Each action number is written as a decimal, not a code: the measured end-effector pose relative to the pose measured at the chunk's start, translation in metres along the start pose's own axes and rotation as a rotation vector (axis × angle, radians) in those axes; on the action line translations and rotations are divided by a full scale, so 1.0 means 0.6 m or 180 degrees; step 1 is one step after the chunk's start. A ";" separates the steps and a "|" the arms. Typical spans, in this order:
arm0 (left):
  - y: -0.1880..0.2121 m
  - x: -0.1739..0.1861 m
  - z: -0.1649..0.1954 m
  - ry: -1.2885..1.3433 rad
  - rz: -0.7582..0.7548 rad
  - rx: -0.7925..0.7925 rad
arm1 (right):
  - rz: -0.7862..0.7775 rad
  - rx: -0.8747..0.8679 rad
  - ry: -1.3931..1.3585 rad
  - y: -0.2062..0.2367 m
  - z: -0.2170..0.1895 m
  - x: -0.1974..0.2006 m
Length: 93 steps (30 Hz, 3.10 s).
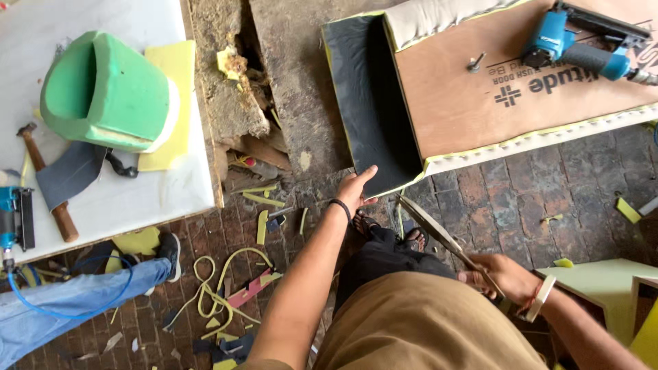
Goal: The person staples beige fabric onto a long padded cushion using a pneumatic staple gun, then flips the cushion and trims excess black fabric along the edge with scissors. The person also folds and staples the fabric at the corners to finish the edge.
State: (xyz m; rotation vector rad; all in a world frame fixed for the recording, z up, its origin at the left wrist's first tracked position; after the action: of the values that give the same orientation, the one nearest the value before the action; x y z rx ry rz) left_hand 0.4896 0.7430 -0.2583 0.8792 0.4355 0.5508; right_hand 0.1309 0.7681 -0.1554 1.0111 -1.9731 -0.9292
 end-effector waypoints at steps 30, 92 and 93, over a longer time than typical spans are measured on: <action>0.030 -0.001 0.053 -0.1724 0.0523 -0.0613 | 0.0544 -0.0290 -0.1288 -0.111 -0.076 -0.124; 0.101 0.141 0.242 -0.2936 -0.0161 -0.1035 | 0.0436 0.0375 -0.1764 -0.450 -0.488 0.062; 0.101 0.144 0.241 -0.3066 -0.0106 -0.1011 | 0.0410 0.0452 -0.1800 -0.451 -0.491 0.062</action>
State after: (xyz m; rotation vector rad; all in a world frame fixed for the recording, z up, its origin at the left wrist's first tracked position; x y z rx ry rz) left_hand 0.6223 0.7409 -0.1387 0.7293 -0.5021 0.1113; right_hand 0.4533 0.5399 -0.2301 0.7311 -2.5680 -1.0989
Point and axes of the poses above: each hand's wrist, its own y-axis away from the middle knuckle, its own x-axis out of the back of the hand, z = x × y, the point moved 8 cm from there along -y, towards the middle knuckle, and after that the axes turned 10 degrees about z, right-handed, at the moved point
